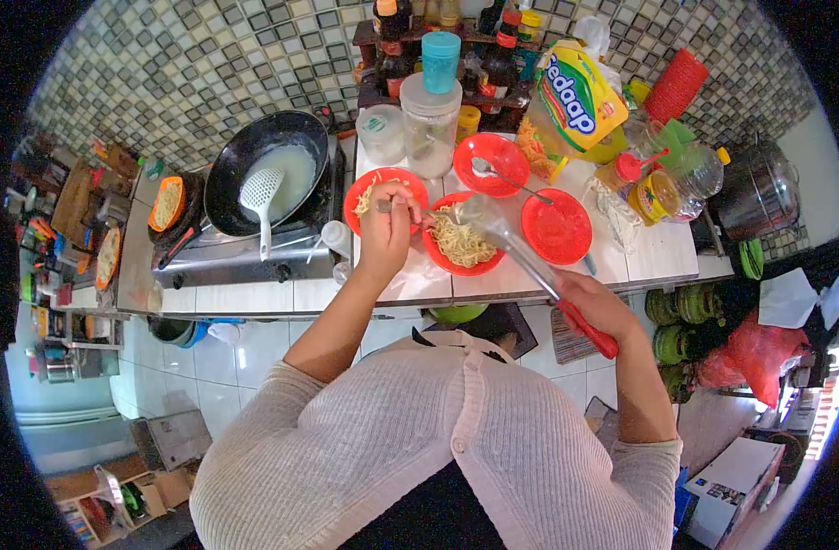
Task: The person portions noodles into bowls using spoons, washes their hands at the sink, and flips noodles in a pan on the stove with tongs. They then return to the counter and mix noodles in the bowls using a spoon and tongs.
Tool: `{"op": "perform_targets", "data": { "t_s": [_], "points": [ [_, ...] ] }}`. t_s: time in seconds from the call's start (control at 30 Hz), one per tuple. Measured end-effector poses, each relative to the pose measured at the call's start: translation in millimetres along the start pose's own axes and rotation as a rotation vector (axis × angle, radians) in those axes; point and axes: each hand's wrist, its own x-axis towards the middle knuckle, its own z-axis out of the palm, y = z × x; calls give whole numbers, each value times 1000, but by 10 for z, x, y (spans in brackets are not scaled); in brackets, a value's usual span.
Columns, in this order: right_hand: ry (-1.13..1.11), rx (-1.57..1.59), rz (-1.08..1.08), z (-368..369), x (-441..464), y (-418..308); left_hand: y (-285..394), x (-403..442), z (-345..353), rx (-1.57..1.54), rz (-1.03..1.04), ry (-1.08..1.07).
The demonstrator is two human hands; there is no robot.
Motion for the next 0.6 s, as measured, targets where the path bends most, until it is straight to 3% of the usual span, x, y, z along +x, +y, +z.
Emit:
{"op": "perform_targets", "data": {
  "t_s": [0.2, 0.3, 0.47, 0.6],
  "points": [
    [59, 56, -71, 60, 26, -50, -59, -20, 3, 2, 6, 0],
    [17, -76, -167, 127, 103, 6, -31, -25, 9, 4, -6, -14],
    [179, -215, -155, 135, 78, 58, -48, -22, -43, 46, 13, -37],
    [79, -113, -189, 233, 101, 73, -5, -39, -18, 2, -12, -25]
  ]
}}
